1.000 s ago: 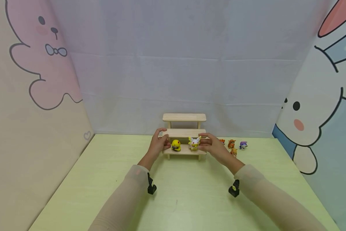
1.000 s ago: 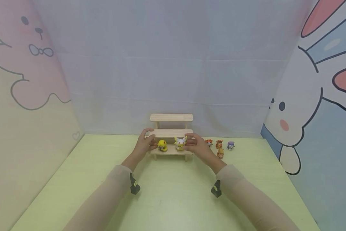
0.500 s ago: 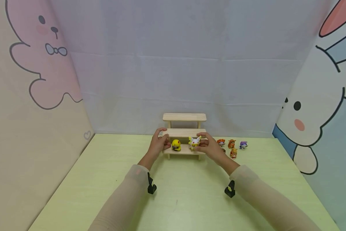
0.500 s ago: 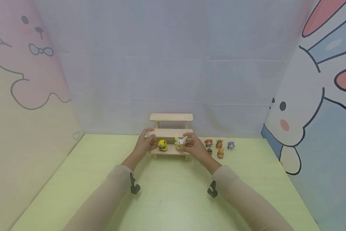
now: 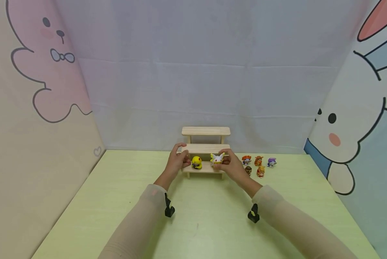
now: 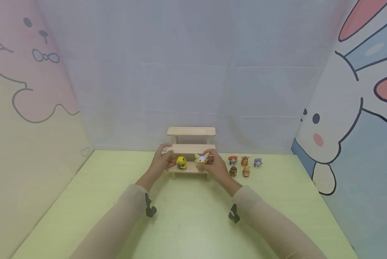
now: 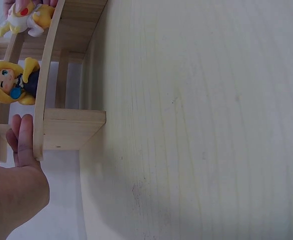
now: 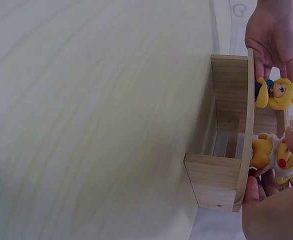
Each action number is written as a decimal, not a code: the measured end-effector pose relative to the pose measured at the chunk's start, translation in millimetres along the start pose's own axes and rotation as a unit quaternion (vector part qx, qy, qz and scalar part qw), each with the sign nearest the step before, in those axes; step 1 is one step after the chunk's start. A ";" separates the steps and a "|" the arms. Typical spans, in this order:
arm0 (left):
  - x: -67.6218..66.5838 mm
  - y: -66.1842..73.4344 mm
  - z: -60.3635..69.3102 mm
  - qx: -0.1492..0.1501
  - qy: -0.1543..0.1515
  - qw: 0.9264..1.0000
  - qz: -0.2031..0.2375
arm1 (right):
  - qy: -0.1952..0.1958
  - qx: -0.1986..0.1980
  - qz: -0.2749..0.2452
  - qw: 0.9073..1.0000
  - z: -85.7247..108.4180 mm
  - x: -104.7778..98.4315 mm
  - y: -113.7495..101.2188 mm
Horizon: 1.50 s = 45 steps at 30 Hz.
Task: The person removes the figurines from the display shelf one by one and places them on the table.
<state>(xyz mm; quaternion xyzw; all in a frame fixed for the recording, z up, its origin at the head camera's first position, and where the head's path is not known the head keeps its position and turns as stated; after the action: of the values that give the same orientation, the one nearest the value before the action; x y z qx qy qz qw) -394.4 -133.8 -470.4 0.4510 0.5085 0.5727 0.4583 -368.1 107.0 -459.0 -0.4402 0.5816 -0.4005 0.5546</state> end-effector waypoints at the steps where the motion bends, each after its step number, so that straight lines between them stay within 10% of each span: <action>1: 0.0 0.1 -0.3 0.000 0.001 1.000 0.000 | 0.001 0.000 0.003 1.000 0.1 0.0 -0.6; 45: -0.2 -5.1 -6.5 0.001 -0.004 1.000 0.004 | -0.006 0.010 0.001 1.000 1.6 -38.1 2.9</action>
<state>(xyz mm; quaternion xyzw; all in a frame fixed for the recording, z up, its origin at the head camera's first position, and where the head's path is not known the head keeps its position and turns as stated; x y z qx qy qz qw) -400.3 -134.7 -476.0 0.4558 0.5051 0.5722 0.4580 -366.7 144.3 -450.8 -0.4368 0.5745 -0.4030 0.5628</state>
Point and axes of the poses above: each hand's wrist, its own z-axis away from the middle knuckle, its own x-axis out of the palm, y = z × x, the point moved 8 cm from there along -z, towards the middle knuckle, and after that the axes turned 10 degrees about y, right-handed, at the moved point
